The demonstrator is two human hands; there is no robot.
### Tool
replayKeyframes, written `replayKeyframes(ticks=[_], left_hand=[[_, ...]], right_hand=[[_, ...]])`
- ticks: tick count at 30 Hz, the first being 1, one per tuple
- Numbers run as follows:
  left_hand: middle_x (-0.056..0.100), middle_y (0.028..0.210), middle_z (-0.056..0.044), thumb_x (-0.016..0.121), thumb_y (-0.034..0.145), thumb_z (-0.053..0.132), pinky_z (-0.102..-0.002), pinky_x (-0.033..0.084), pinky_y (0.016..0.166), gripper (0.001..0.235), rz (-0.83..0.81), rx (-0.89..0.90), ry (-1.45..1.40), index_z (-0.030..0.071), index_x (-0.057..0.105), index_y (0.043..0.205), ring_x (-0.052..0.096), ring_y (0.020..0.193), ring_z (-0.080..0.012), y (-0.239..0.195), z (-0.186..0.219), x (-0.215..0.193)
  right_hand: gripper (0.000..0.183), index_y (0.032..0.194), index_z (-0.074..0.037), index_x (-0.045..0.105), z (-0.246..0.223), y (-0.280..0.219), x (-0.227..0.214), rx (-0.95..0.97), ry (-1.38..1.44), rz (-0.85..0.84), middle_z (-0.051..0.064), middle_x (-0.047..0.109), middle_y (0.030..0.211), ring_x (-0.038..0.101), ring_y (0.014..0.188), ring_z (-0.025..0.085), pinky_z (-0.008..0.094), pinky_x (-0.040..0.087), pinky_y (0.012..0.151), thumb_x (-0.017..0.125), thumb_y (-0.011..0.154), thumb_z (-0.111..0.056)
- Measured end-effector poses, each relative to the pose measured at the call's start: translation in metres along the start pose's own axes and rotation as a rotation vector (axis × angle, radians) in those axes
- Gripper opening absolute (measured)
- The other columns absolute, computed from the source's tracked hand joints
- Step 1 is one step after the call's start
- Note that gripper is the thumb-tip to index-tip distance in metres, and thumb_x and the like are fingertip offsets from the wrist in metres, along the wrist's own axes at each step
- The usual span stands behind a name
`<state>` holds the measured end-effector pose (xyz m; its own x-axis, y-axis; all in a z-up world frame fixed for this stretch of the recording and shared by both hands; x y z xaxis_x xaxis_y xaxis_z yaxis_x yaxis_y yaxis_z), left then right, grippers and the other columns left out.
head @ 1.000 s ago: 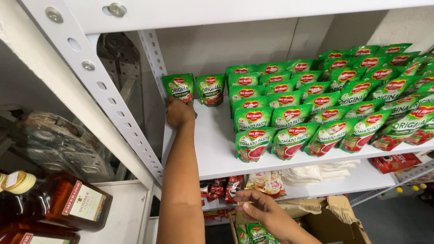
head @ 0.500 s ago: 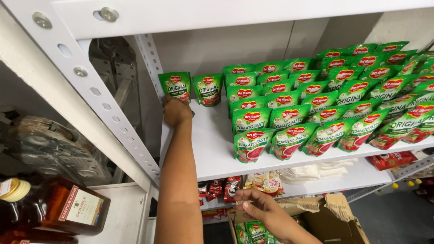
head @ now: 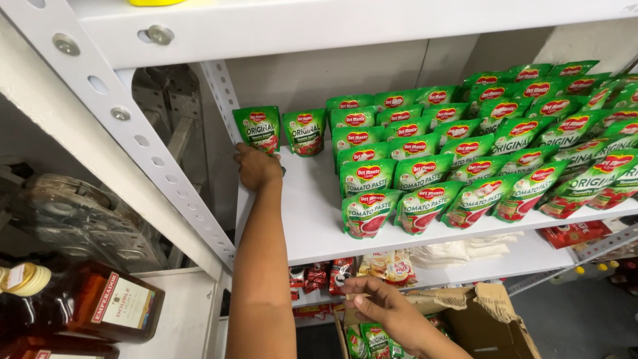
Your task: The person takes green sachets of tomato paste from a cardboard box on the floor and places them onto a white shelf. The person repeatedly picks up the sachets, turns them over, and arranges them in neat rows on the shelf.
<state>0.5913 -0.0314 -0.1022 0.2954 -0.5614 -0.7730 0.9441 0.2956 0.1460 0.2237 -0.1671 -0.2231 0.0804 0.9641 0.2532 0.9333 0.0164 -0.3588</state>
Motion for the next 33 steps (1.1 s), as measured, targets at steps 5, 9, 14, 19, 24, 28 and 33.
replayKeyframes(ticks=[5, 9, 14, 19, 24, 28, 33], left_hand=[[0.050, 0.136, -0.020, 0.090, 0.076, 0.031, -0.042, 0.061, 0.082, 0.084, -0.038, -0.077, -0.009, 0.005, 0.036, 0.136, 0.068, 0.109, -0.0384, -0.017, -0.007, -0.011], [0.046, 0.140, -0.022, 0.079, 0.089, 0.028, -0.045, 0.061, 0.084, 0.068, -0.148, -0.139, -0.057, 0.003, 0.037, 0.136, 0.069, 0.108, -0.0392, -0.053, -0.014, -0.027], [0.047, 0.139, -0.027, 0.069, 0.094, 0.027, -0.050, 0.055, 0.090, 0.062, -0.051, 0.074, -0.246, -0.001, 0.041, 0.141, 0.063, 0.113, -0.0455, -0.157, -0.019, -0.092], [0.057, 0.130, -0.027, 0.067, 0.095, 0.022, -0.050, 0.051, 0.094, 0.050, -0.016, 0.264, -0.382, -0.003, 0.051, 0.135, 0.061, 0.114, -0.0468, -0.286, -0.017, -0.145], [0.068, 0.119, -0.018, 0.069, 0.091, 0.024, -0.048, 0.053, 0.091, 0.036, -0.295, 0.297, -0.371, 0.007, 0.061, 0.122, 0.067, 0.109, -0.0419, -0.381, -0.026, -0.111], [0.068, 0.116, -0.019, 0.071, 0.090, 0.025, -0.049, 0.052, 0.090, 0.036, -0.457, 0.364, -0.327, 0.008, 0.062, 0.120, 0.065, 0.107, -0.0446, -0.421, -0.038, -0.049], [0.066, 0.117, -0.023, 0.072, 0.089, 0.022, -0.052, 0.050, 0.092, 0.037, -0.661, 0.471, -0.191, 0.007, 0.061, 0.121, 0.063, 0.107, -0.0472, -0.467, -0.088, 0.057]], right_hand=[[0.047, 0.138, -0.005, 0.057, -0.005, -0.008, 0.004, -0.028, -0.008, -0.005, 0.005, 0.067, 0.136, 0.066, 0.120, 0.018, 0.035, 0.054, 0.102, 0.063, 0.096, -0.026], [0.046, 0.138, -0.002, 0.058, -0.003, -0.022, 0.003, -0.024, 0.069, -0.044, 0.012, 0.066, 0.124, 0.065, 0.113, 0.021, 0.037, 0.055, 0.099, 0.064, 0.100, -0.026], [0.045, 0.136, -0.009, 0.059, 0.009, -0.056, -0.022, 0.105, 0.013, 0.054, 0.003, 0.069, 0.133, 0.067, 0.115, 0.015, 0.032, 0.054, 0.096, 0.064, 0.095, -0.029], [0.044, 0.133, -0.011, 0.062, 0.045, -0.089, -0.074, 0.228, 0.031, 0.131, 0.005, 0.072, 0.129, 0.067, 0.109, 0.017, 0.034, 0.054, 0.090, 0.066, 0.094, -0.030], [0.040, 0.128, -0.010, 0.065, 0.076, -0.117, -0.135, 0.287, -0.001, 0.290, 0.000, 0.071, 0.117, 0.067, 0.103, 0.018, 0.036, 0.056, 0.082, 0.065, 0.095, -0.033], [0.038, 0.122, -0.011, 0.066, 0.118, -0.129, -0.180, 0.392, 0.010, 0.321, 0.006, 0.065, 0.105, 0.057, 0.089, 0.020, 0.036, 0.047, 0.073, 0.066, 0.098, -0.040], [0.029, 0.113, -0.016, 0.064, 0.148, -0.154, -0.212, 0.434, 0.074, 0.434, -0.007, 0.068, 0.094, 0.065, 0.087, 0.008, 0.030, 0.054, 0.075, 0.065, 0.093, -0.037]])
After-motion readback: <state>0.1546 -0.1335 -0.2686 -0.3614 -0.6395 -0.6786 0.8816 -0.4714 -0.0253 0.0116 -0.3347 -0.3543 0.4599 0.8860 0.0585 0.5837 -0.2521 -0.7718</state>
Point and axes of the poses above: each hand's wrist, its own y-axis towards the middle knuckle, its own x-axis out of the palm, z = x × y, the point moved 9 cm from there along y, towards the middle knuckle
